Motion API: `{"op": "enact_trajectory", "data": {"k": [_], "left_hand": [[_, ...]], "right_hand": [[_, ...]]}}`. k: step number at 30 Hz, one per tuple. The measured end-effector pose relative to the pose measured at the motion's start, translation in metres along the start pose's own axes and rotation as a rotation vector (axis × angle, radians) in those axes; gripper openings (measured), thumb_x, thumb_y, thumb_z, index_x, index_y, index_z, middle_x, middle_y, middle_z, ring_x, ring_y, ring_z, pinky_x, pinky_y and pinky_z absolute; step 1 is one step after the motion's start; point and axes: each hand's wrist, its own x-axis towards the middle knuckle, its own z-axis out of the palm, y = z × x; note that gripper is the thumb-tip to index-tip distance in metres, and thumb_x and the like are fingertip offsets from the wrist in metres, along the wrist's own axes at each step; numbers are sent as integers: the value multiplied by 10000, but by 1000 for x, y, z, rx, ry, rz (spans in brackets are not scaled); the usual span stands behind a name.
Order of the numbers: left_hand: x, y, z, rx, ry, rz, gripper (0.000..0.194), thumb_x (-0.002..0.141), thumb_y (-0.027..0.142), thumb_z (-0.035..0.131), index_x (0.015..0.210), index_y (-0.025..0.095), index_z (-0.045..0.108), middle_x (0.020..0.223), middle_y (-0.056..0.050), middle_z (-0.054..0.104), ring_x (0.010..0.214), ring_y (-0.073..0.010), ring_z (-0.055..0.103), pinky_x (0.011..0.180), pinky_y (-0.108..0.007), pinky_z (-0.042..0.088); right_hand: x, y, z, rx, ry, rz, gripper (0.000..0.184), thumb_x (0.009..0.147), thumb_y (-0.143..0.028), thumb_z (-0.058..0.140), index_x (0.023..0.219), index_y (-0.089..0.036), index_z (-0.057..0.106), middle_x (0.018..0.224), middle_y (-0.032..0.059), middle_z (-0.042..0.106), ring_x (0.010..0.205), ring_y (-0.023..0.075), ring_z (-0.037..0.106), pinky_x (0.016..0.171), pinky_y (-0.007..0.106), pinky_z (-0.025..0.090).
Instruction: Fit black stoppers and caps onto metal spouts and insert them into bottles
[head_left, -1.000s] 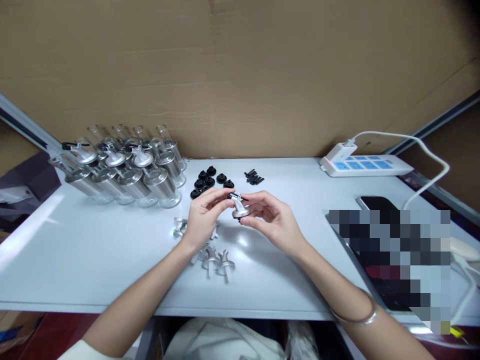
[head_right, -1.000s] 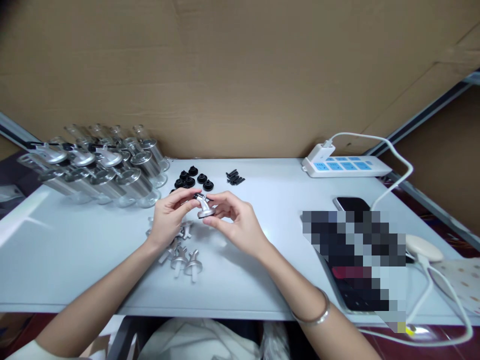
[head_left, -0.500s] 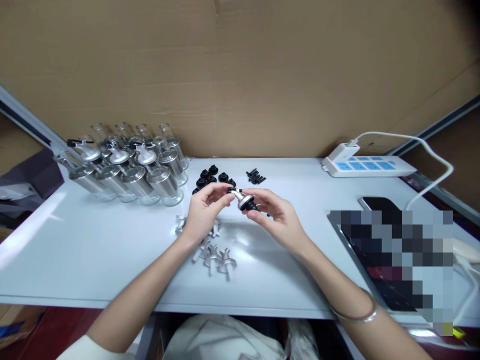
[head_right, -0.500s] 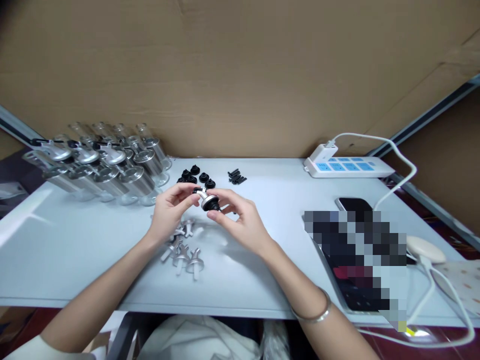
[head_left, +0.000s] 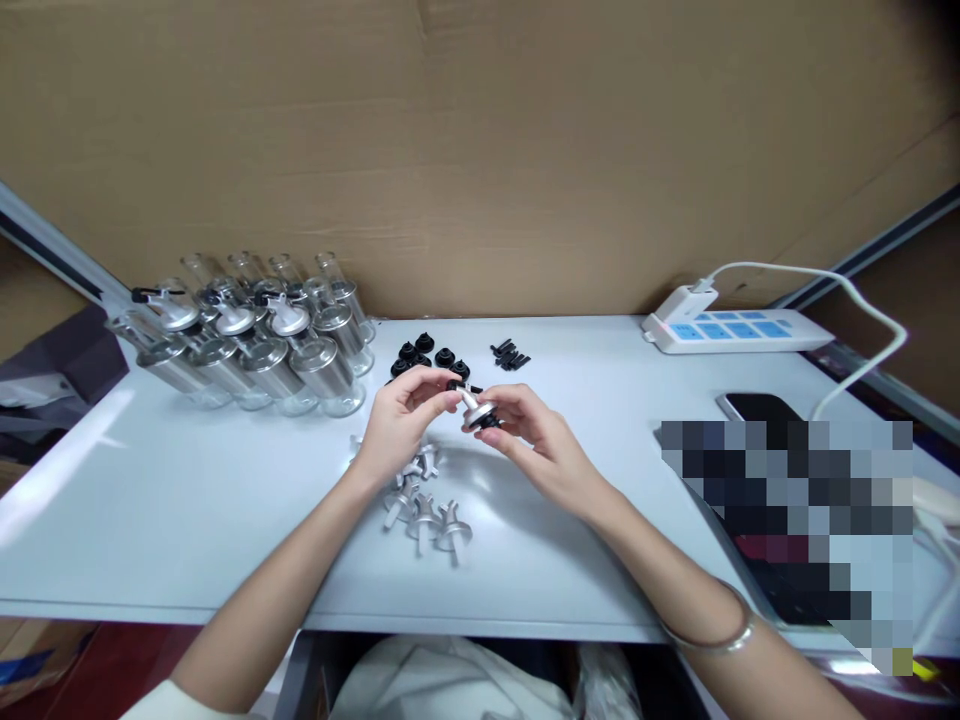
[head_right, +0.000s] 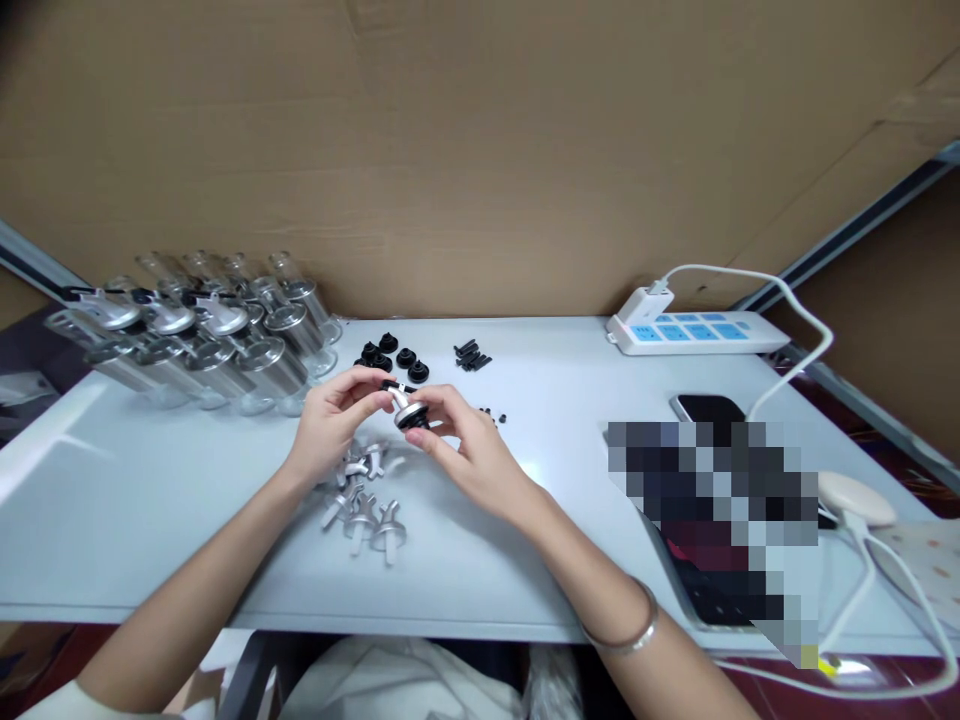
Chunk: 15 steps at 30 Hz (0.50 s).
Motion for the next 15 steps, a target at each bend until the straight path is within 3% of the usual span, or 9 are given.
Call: {"op": "enact_trajectory", "data": {"k": [3,5,9,15], "left_hand": [[0,1,-1,2,2,45,143,711,222,728,851,191,734,806,-14,667,671,-121,624,684,-245,520],[0,0,-1,18,-2,45,152,725,219,715,872,191,741,804,-18,662,657,-118,614,679,-244,516],[1,-2,-3,39,-6,36,166,745,235,700,899,196,747,795,-21,664,653,-121,607,682,-248,506],[0,-4,-4,79,3,86,154,752,211,691,889,212,760,872,-35,661,758,-139,613,703,-239,497]], "right_hand": [[3,2,-1,213,64,12,351,837,-482,634,1044,-283,431,1061,34,619,918,162,655,767,341,581],[6,4,-2,302,87,95,384,812,-540,633,1015,-272,448,1015,34,638,860,158,658,691,322,593],[9,5,-2,286,33,233,372,741,-477,727,982,-217,614,960,58,706,839,176,678,717,338,593],[7,7,2,299,53,272,312,748,-392,729,1002,-211,705,987,66,748,826,182,701,766,378,592]]}}
